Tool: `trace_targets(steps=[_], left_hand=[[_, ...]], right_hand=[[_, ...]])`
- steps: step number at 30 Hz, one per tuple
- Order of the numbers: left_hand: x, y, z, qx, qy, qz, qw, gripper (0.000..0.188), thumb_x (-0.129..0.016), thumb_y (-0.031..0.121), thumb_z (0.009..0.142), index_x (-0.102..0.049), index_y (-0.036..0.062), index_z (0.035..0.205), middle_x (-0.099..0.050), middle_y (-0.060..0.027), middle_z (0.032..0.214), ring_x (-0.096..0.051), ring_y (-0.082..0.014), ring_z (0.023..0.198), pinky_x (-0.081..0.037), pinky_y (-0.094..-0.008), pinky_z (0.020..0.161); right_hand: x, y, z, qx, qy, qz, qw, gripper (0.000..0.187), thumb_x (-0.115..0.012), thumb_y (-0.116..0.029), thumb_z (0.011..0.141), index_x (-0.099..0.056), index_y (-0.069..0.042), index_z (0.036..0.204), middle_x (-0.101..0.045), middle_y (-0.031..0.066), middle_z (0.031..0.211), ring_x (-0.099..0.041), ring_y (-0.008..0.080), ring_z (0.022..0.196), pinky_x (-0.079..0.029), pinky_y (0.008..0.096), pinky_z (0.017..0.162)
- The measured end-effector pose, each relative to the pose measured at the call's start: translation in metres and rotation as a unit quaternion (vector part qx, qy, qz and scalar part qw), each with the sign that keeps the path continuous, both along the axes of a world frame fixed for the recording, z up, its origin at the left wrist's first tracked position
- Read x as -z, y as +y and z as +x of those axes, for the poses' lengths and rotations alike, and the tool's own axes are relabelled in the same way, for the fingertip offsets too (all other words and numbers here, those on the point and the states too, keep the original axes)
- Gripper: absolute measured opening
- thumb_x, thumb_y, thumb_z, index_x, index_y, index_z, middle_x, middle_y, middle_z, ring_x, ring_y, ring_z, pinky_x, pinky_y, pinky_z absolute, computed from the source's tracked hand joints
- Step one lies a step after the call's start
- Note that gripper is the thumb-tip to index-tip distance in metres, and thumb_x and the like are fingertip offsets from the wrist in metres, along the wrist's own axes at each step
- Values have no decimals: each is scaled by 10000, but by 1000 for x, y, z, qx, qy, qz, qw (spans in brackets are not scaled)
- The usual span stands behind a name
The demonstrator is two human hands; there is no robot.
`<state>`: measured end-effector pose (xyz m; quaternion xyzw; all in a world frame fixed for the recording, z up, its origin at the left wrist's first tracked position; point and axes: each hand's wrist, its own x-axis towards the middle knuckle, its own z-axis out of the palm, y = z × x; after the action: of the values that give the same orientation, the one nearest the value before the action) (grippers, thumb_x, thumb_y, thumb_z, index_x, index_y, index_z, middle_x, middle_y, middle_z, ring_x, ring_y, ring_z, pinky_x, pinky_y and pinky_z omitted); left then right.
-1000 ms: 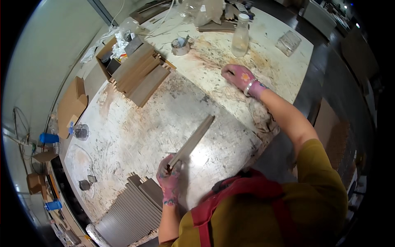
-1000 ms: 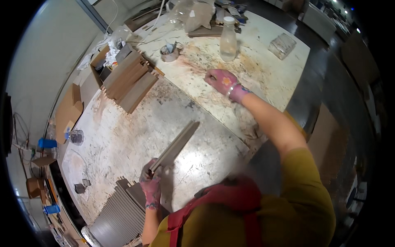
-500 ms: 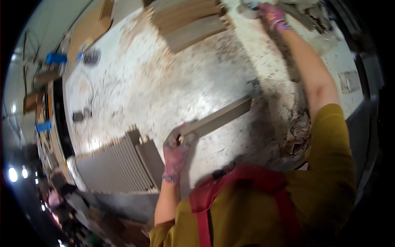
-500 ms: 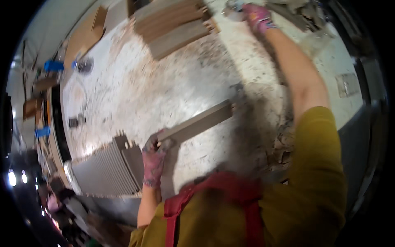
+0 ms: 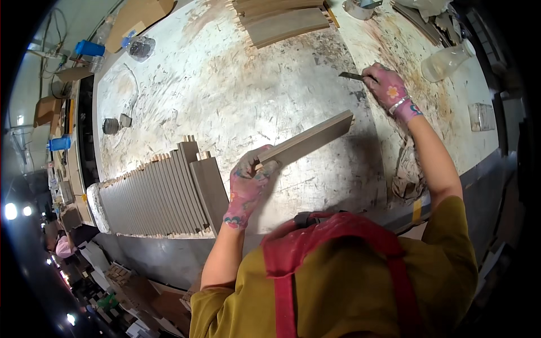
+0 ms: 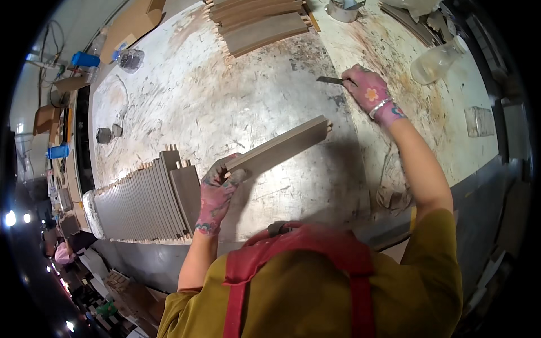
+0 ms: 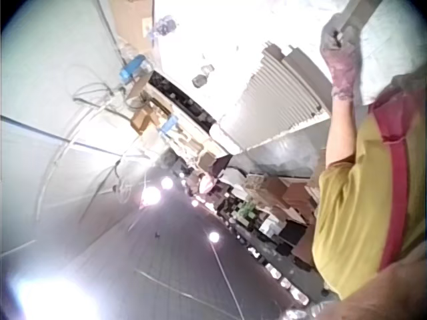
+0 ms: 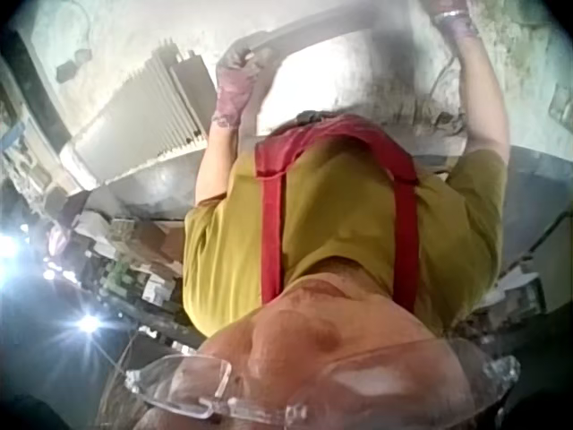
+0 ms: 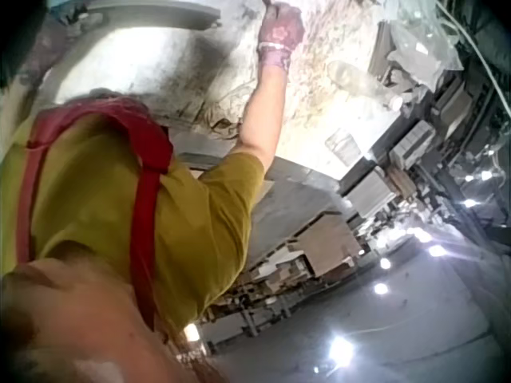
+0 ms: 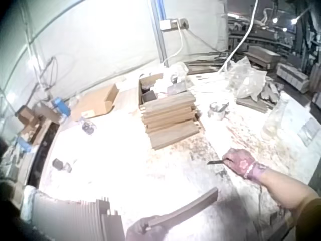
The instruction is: The person wipes wooden slats with a cloth, scrapes the edges with a tool, and arranges them in a row on the workbench.
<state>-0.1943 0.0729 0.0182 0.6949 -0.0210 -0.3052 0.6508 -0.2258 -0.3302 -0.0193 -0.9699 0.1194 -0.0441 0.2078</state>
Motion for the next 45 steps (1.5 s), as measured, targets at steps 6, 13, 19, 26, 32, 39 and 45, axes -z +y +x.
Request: trace_targets(steps=[6,13,19,26,32,39,45], left_hand=[[48,14,-27,-5,-134,-55,989,310,-672,141,841,-618,2,1112,-610,-95,1077,-617,-160,952,-497,-270,826],[35,11,-29,44,-327,154,931,330,-630,199,760,-658,55,1056,-636,-126,990,-581,-296,963,-452,-367,863],[41,12,-28,94,-414,190,886,377,-623,160,713,-653,64,1077,-624,-127,946,-572,-312,920,-456,-376,839],[54,13,-27,87,-490,158,853,319,-681,158,748,-647,55,1048,-591,-129,863,-551,-318,842,-442,-403,764],[52,14,-27,113,-505,162,840,294,-682,155,754,-648,46,1025,-589,-140,856,-549,-326,834,-441,-407,751],[50,13,-25,142,-480,194,844,361,-629,105,709,-652,72,1067,-568,-118,875,-530,-318,859,-434,-416,800],[51,14,-25,164,-504,197,825,303,-641,161,756,-642,43,1035,-569,-139,889,-530,-322,859,-422,-421,767]], right_hand=[[-8,11,-2,9,30,-24,999,217,-546,-217,896,-590,-65,1044,-618,149,1015,-577,348,965,-457,384,833],[-88,141,-59,93,-16,501,860,234,-554,-128,879,-575,-35,1092,-661,69,887,-578,126,745,-481,295,640],[-47,223,-81,-7,-55,187,981,229,-553,-147,876,-558,-150,1105,-633,179,791,-624,381,749,-490,462,639],[-50,237,-83,-14,57,-2,998,193,-586,-228,876,-592,-148,1051,-654,141,849,-618,381,761,-486,482,708],[-56,254,-86,13,-25,65,998,213,-590,-255,870,-593,-120,1034,-642,161,730,-629,381,731,-489,479,654],[-59,259,-81,26,69,202,977,240,-536,-204,908,-579,-94,1116,-647,165,752,-633,373,770,-492,436,648],[-43,269,-93,23,-11,244,969,222,-553,-228,899,-584,-90,1070,-637,200,774,-616,404,753,-486,486,650]])
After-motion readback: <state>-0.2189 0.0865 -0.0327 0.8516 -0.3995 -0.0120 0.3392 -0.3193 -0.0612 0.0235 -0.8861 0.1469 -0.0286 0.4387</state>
